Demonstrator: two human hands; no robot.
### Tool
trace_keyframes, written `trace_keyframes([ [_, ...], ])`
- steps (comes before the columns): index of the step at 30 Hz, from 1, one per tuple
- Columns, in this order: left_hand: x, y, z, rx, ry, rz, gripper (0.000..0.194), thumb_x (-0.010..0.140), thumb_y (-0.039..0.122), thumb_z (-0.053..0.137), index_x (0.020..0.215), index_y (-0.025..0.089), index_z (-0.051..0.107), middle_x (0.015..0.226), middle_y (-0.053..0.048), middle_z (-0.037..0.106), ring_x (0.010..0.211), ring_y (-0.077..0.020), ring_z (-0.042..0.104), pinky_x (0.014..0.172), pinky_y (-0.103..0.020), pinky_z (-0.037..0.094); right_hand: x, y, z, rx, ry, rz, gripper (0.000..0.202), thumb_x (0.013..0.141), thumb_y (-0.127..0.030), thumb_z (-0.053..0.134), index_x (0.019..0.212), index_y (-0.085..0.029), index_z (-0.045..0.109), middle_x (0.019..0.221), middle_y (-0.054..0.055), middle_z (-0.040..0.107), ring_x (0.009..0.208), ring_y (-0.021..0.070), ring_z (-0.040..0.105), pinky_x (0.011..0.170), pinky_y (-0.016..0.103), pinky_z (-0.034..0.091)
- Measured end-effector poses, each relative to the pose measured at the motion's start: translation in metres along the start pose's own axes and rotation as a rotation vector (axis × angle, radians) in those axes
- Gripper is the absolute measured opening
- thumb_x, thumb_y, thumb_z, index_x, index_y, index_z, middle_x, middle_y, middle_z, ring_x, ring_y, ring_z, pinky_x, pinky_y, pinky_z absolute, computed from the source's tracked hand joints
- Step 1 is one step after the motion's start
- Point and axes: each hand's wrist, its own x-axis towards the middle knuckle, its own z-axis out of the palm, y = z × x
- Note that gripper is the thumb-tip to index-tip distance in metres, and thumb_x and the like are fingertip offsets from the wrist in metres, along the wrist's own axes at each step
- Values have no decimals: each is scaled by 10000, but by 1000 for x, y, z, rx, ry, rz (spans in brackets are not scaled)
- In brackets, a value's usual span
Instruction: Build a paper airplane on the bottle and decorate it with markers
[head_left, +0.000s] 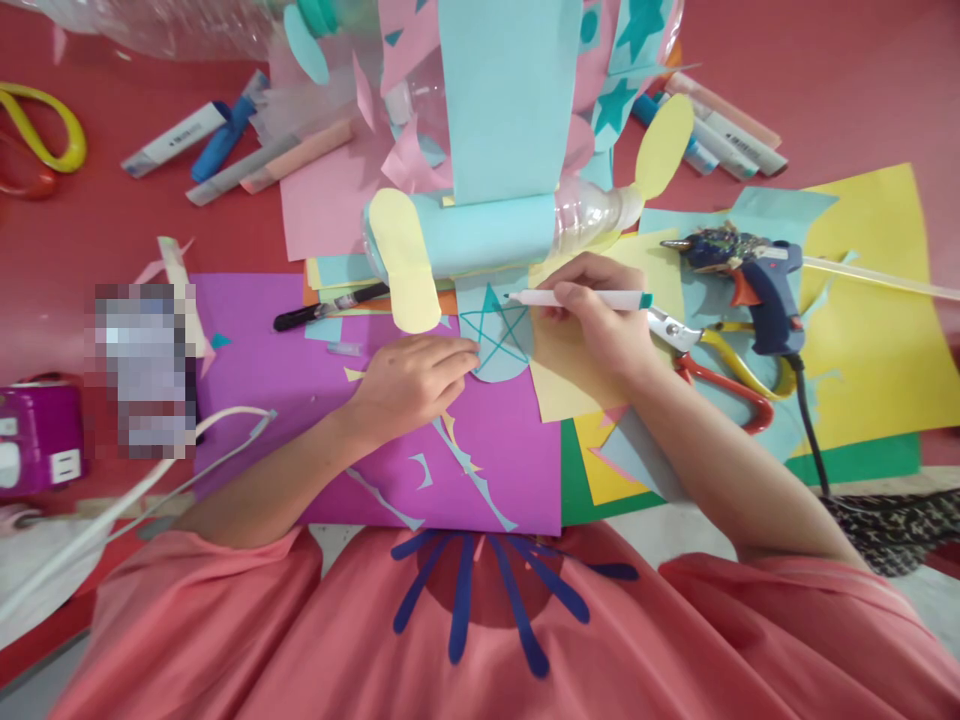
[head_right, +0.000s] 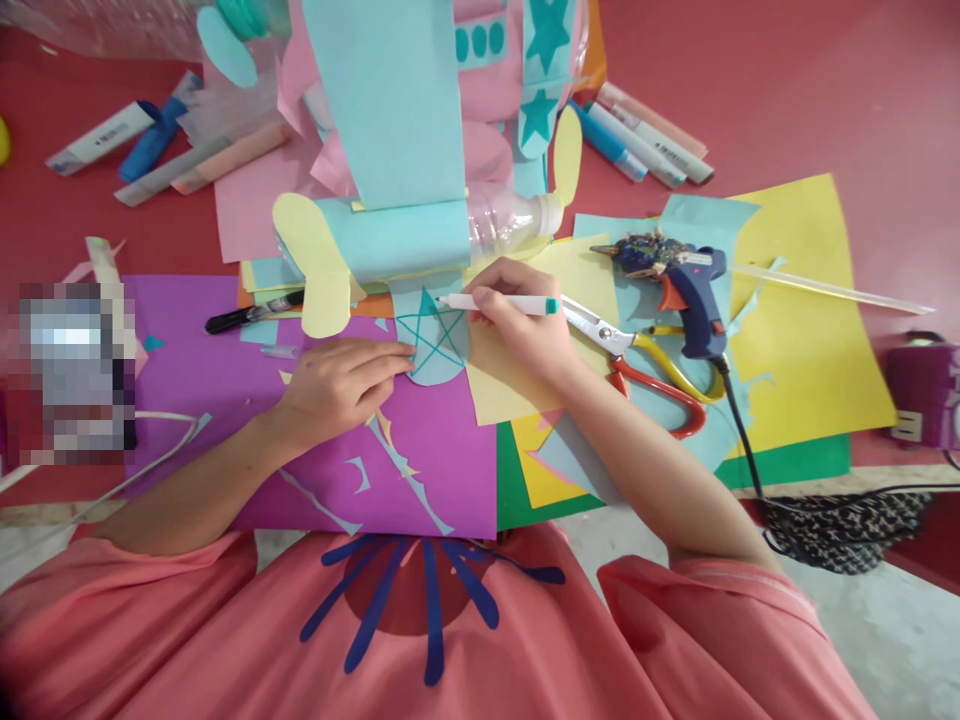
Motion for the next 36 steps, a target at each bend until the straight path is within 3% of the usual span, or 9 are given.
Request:
trace_keyframes([
  [5, 0, 0, -1, -3, 2, 1, 301, 940, 101, 430, 964, 176, 721, 1007, -54, 787, 913, -181, 753, 801, -300, 608, -5, 2, 3, 93, -86, 19, 211, 836, -409, 636, 761, -212, 627, 635, -10, 619, 552, 109, 528, 542, 274, 432],
  [9, 2, 0, -2, 5, 40, 35, 290, 943, 102, 433, 942, 159, 718, 975, -58, 790, 871, -184, 759, 766, -297, 613, -9, 0, 8, 83, -153, 35, 148, 765, -329, 698, 783, -193, 645, 647, -8, 617, 556, 111, 528, 515, 261, 408],
  [14, 3, 0, -2, 14, 26, 35, 289, 941, 95, 433, 944, 169, 713, 988, -56, 789, 877, -177, 759, 782, -293, 610, -9, 2, 9, 48, -156, 48, 99, 770, -277, 665, 762, -182, 636, 660, -2, 619, 570, 106, 520, 530, 261, 401],
  [24, 5, 0, -2, 38, 96, 65, 279, 937, 87, 442, 895, 149, 711, 943, -39, 791, 789, -170, 759, 684, -280, 608, -8, 5, 7, -18, -228, 10, 99, 805, -268, 628, 801, -171, 648, 671, -5, 621, 575, 97, 513, 534, 251, 374],
  [36, 4, 0, -1, 36, 88, 62, 272, 937, 88, 447, 911, 148, 712, 960, -43, 791, 819, -175, 760, 726, -292, 610, -10, 0, 5, -16, -294, 21, 161, 788, -311, 650, 745, -157, 657, 673, 22, 652, 579, 104, 515, 542, 257, 375],
])
